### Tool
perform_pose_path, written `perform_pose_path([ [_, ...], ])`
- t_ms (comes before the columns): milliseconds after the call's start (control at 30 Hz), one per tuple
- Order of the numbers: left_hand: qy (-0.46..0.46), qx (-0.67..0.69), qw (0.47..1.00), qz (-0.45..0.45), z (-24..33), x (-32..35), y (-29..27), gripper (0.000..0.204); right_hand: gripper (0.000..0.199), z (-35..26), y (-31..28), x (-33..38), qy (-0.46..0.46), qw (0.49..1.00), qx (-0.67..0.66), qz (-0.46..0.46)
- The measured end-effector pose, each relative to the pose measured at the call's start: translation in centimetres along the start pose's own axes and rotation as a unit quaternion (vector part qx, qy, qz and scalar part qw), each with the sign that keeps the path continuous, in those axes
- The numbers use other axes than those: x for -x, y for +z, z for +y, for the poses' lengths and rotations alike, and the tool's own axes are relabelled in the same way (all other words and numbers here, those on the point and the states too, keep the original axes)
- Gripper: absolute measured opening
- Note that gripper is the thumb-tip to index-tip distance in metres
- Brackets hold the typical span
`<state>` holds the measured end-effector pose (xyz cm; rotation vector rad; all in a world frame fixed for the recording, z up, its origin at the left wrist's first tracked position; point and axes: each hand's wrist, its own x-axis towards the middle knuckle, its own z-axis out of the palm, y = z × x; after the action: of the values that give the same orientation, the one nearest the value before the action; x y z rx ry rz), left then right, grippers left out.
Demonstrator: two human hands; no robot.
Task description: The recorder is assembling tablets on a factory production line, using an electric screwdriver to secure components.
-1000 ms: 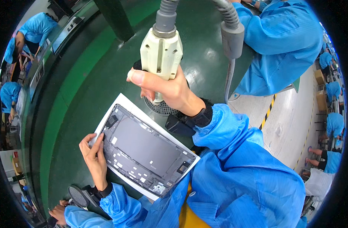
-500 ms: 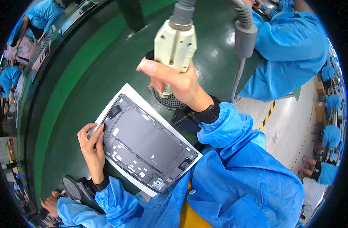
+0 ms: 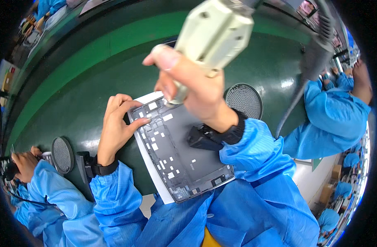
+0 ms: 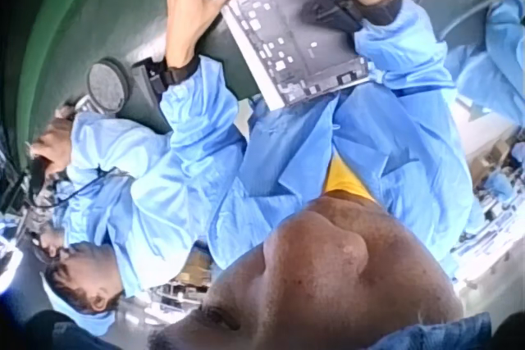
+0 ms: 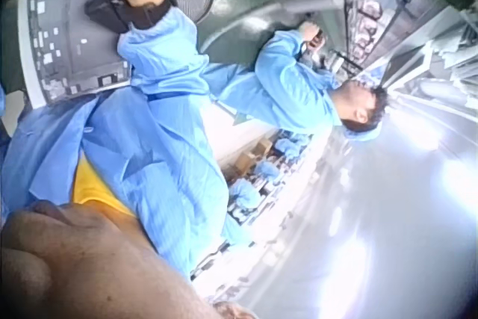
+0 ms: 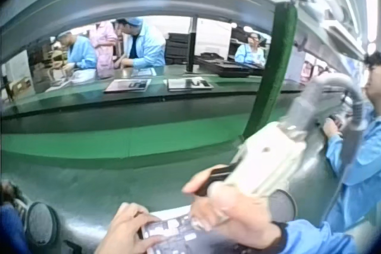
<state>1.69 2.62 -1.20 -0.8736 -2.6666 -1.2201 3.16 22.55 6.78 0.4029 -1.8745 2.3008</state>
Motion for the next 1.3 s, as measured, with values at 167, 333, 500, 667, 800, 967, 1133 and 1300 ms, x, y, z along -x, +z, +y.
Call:
perform_pose_path([
  [167,0.006,0.01,1.0,0.018,-0.3,0.4,-0.1,0.038,0.045,3.3,3.2,-1.5,0.006,1.0,0.007,-0.012],
  [333,0.01,0.02,0.999,0.026,-0.5,0.4,-0.1,0.038,0.044,4.9,3.5,-1.9,0.018,0.999,0.025,-0.019],
  [500,0.022,0.021,0.999,0.036,-0.7,0.4,-0.1,0.037,0.045,5.3,3.7,-2.1,0.02,0.999,0.016,-0.019],
  [667,0.031,0.016,0.998,0.043,-0.7,0.4,0.0,0.037,0.046,5.1,3.7,-1.9,0.027,0.999,0.019,-0.027],
  [800,0.033,0.022,0.998,0.044,-0.8,0.3,0.1,0.037,0.045,5.3,3.8,-1.9,0.015,0.999,0.027,-0.037],
  [967,0.02,0.012,0.999,0.024,-0.5,0.4,-0.3,0.034,0.039,5.1,4.4,-1.1,0.013,0.997,0.046,-0.062],
  [1133,0.029,0.008,0.999,0.025,-0.4,0.1,-0.4,0.035,0.028,4.9,4.8,-1.3,0.034,0.996,0.026,-0.074],
  [1300,0.035,-0.019,0.999,0.018,0.0,0.3,0.0,0.039,0.027,3.9,5.1,-0.7,0.007,0.999,0.022,-0.049],
])
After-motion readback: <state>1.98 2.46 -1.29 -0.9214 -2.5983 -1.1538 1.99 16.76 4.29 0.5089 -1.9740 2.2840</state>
